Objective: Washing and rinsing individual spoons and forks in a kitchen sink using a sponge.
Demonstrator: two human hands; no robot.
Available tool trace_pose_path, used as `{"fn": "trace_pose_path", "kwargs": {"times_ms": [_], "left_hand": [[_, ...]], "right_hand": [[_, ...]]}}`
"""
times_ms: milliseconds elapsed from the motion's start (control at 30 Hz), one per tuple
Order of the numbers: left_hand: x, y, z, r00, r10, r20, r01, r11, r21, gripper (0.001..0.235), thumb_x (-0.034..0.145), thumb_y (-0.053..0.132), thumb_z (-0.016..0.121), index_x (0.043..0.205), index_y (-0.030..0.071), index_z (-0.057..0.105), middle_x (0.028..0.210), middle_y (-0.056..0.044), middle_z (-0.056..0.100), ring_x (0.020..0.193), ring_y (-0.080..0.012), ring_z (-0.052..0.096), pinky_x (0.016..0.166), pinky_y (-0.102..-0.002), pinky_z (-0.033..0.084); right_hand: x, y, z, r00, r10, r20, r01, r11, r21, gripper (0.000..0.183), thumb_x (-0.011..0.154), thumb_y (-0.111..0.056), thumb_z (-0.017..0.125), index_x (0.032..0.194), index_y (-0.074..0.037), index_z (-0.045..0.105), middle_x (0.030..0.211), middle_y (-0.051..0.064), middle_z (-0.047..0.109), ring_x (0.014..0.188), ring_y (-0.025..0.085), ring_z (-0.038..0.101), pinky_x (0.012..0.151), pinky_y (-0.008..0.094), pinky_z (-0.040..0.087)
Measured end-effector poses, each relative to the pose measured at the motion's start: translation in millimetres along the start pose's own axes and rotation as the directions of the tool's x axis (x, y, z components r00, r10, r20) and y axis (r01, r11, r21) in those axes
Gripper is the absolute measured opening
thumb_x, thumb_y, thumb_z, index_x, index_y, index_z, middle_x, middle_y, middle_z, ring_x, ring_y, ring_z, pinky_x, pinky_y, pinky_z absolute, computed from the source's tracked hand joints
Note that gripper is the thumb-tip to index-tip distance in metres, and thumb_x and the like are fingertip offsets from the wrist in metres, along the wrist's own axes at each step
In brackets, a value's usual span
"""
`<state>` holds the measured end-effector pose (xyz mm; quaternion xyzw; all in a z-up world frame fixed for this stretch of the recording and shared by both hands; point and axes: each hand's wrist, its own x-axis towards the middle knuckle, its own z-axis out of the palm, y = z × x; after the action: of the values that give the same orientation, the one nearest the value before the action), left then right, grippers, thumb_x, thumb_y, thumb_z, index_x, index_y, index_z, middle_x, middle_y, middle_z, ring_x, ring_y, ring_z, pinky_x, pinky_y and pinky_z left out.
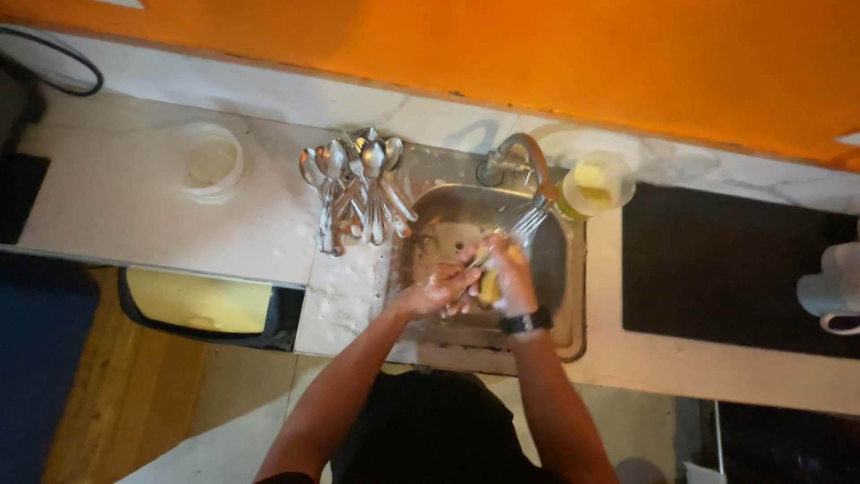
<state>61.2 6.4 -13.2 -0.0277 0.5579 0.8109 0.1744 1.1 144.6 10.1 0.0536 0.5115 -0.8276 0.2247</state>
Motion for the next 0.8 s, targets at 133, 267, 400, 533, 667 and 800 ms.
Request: {"fn": "trace_pose_path", "kwargs": {"times_ms": [133,267,400,533,667,800], "left_hand": [[5,-9,-4,0.999,0.041,0.031,-0.045,0.988,0.147,0.049,0.109,0.042,0.046,0.086,0.002,0.062,0.054,-0.017,0.061,0.036,-0.0169,0.055,0.028,-0.026,0.043],[3,-12,3,0.998,0.06,0.023,-0.064,0.945,0.32,0.047,0.108,0.034,0.044,0.076,0.004,0.063,0.052,-0.013,0.063,0.037,-0.0181,0.057,0.031,-0.028,0.046],[-2,30,-4,0.98,0.2,0.022,-0.18,0.821,0.543,0.058,0.109,0.032,0.039,0.089,-0.016,0.066,0.08,-0.043,0.064,0.08,-0.0577,0.066,0.067,-0.064,0.051],[27,44,20,0.965,0.194,-0.178,-0.135,0.944,0.302,0.051,0.104,0.045,0.049,0.094,0.001,0.072,0.082,-0.024,0.067,0.077,-0.0318,0.067,0.068,-0.045,0.054],[8,81,18,0.787,0.562,-0.255,-0.474,0.815,0.332,0.037,0.098,0.012,0.045,0.078,-0.001,0.073,0.074,-0.024,0.067,0.07,-0.0302,0.063,0.075,-0.039,0.054],[28,70,-62,0.838,0.438,-0.326,-0.413,0.899,0.145,0.032,0.101,0.025,0.048,0.09,0.001,0.065,0.09,-0.025,0.069,0.081,-0.0362,0.067,0.076,-0.044,0.057]], "right_hand": [[11,-10,4,0.997,-0.044,-0.066,0.045,0.999,0.018,0.029,0.098,-0.031,0.067,0.093,-0.003,0.068,0.087,0.02,0.075,0.076,0.028,0.076,0.069,0.039,0.063],[31,21,-46,0.986,-0.165,-0.012,0.149,0.917,-0.369,0.025,0.093,-0.031,0.078,0.089,-0.007,0.071,0.084,0.012,0.075,0.076,0.018,0.073,0.072,0.03,0.06],[27,16,-60,0.978,-0.176,0.112,0.206,0.733,-0.648,0.028,0.096,-0.031,0.075,0.082,-0.007,0.077,0.083,0.008,0.073,0.079,0.016,0.066,0.078,0.029,0.053],[39,20,-58,0.866,-0.101,0.489,0.413,0.697,-0.586,0.008,0.092,-0.01,0.073,0.093,-0.002,0.073,0.087,0.008,0.069,0.083,0.016,0.061,0.081,0.036,0.053],[11,-13,-15,0.874,0.037,0.484,0.356,0.628,-0.692,0.023,0.093,-0.022,0.075,0.077,-0.008,0.067,0.078,0.003,0.067,0.073,0.015,0.063,0.07,0.03,0.052],[-2,-14,-55,0.824,0.292,0.486,0.373,0.367,-0.852,0.014,0.082,-0.015,0.073,0.08,-0.003,0.067,0.078,0.011,0.068,0.079,0.027,0.067,0.077,0.042,0.055]]}}
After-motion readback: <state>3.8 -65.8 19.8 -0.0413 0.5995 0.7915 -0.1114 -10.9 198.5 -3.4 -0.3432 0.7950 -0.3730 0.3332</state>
